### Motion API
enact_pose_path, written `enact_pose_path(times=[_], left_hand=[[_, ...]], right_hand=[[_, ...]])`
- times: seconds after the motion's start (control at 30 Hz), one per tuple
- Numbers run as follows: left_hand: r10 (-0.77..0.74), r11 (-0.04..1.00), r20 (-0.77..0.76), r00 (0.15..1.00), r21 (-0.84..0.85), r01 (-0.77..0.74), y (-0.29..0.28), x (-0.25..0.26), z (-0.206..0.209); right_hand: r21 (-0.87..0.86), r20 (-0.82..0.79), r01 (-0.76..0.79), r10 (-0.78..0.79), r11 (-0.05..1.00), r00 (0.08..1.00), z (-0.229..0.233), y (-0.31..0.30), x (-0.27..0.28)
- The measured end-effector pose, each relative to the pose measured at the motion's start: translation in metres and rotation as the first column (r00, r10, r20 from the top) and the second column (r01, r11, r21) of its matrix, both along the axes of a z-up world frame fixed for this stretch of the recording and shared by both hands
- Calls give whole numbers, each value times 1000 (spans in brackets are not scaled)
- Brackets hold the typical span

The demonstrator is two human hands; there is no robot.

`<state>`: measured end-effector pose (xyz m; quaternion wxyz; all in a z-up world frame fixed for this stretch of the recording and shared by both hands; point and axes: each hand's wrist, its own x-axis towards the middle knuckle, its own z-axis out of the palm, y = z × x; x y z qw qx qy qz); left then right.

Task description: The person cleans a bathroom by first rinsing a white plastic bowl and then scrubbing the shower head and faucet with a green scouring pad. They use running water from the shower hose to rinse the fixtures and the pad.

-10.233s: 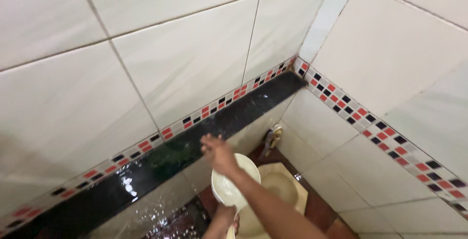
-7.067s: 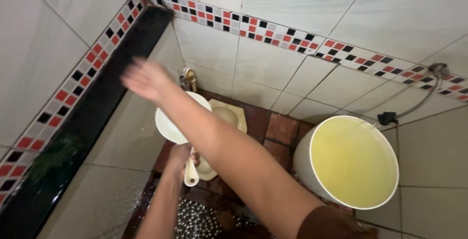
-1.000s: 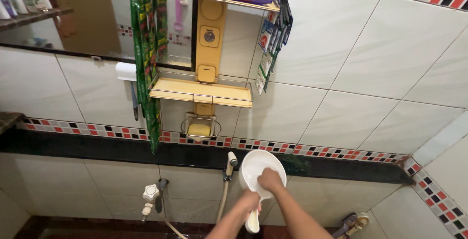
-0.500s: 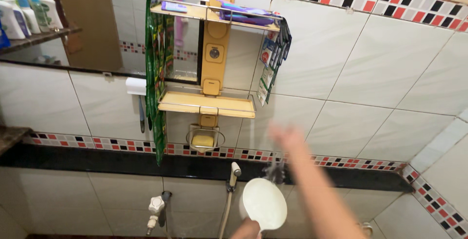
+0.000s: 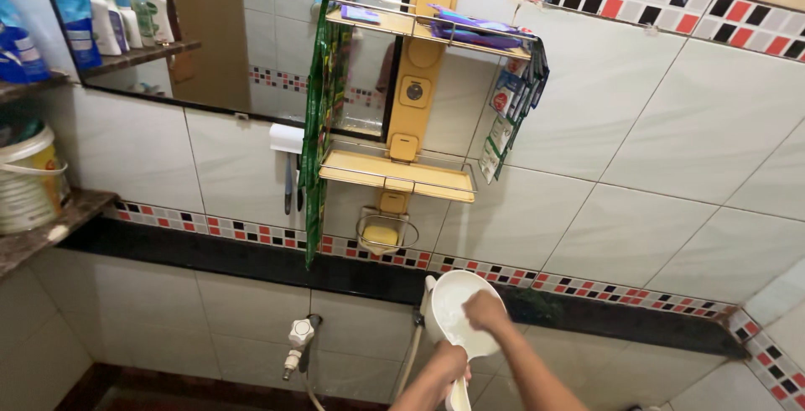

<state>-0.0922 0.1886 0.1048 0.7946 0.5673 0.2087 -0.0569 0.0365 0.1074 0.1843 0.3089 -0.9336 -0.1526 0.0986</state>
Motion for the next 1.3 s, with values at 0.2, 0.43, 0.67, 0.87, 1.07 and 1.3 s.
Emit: enact_pose_path(times=[0.2,0.43,0.67,0.87,1.07,1.3], left_hand=[[88,995,-77,993,63,-83,0,-35,19],[125,988,-114,986,101,-113,34,-67,7],[170,979,-128,977,-90,-182,58,-88,11],[148,985,-36,988,-80,-151,79,-99,43],[206,976,-40,978,-63,-208,97,-82,34],[199,980,94,976,-10,-198,103,-79,31]], right_hand=[[88,-94,168,-160,982,983,-71,19,-39],[543,-813,833,312,103,492,34,92,-28],[809,-569,574,420,129,707,329,147,43],[788,-616,579,271,211,740,303,145,26],[702,-383,177,156,690,911,119,132,17],[-387,196,-294,390,874,900,-36,136,-32]])
